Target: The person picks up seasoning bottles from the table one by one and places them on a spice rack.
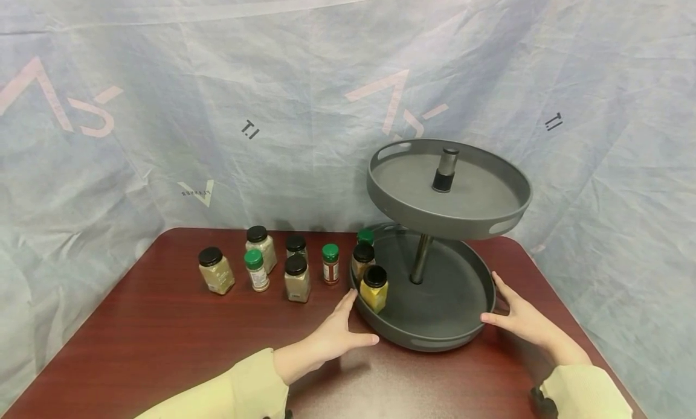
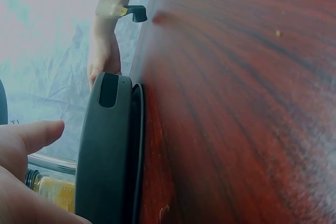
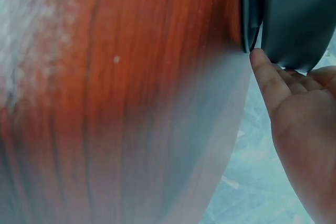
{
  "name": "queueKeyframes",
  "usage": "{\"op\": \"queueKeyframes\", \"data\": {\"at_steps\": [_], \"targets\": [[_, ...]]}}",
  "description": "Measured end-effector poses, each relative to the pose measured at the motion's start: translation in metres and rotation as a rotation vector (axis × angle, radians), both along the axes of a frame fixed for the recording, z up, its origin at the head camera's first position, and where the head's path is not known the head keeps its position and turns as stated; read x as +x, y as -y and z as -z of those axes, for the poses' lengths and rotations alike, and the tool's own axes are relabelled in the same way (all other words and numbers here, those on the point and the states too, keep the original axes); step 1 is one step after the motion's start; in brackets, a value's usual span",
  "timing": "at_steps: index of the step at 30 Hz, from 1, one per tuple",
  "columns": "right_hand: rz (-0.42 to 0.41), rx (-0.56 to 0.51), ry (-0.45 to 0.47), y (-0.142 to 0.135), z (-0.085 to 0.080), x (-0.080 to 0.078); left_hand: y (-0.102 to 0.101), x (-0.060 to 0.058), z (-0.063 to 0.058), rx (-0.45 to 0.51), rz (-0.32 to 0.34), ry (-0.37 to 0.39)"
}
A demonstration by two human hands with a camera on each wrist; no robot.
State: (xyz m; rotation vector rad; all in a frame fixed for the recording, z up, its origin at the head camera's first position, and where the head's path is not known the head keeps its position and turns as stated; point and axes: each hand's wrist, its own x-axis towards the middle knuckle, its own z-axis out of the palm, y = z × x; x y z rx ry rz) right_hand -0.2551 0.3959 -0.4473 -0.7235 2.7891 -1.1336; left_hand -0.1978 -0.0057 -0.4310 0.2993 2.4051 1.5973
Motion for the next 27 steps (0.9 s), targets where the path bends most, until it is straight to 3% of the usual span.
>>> {"op": "queueKeyframes", "data": {"at_steps": [27], "targets": [[-0.007, 0.009, -0.025, 0.005, -0.003, 0.001, 0.0, -0.028, 0.01, 0.042, -0.047, -0.028]]}}
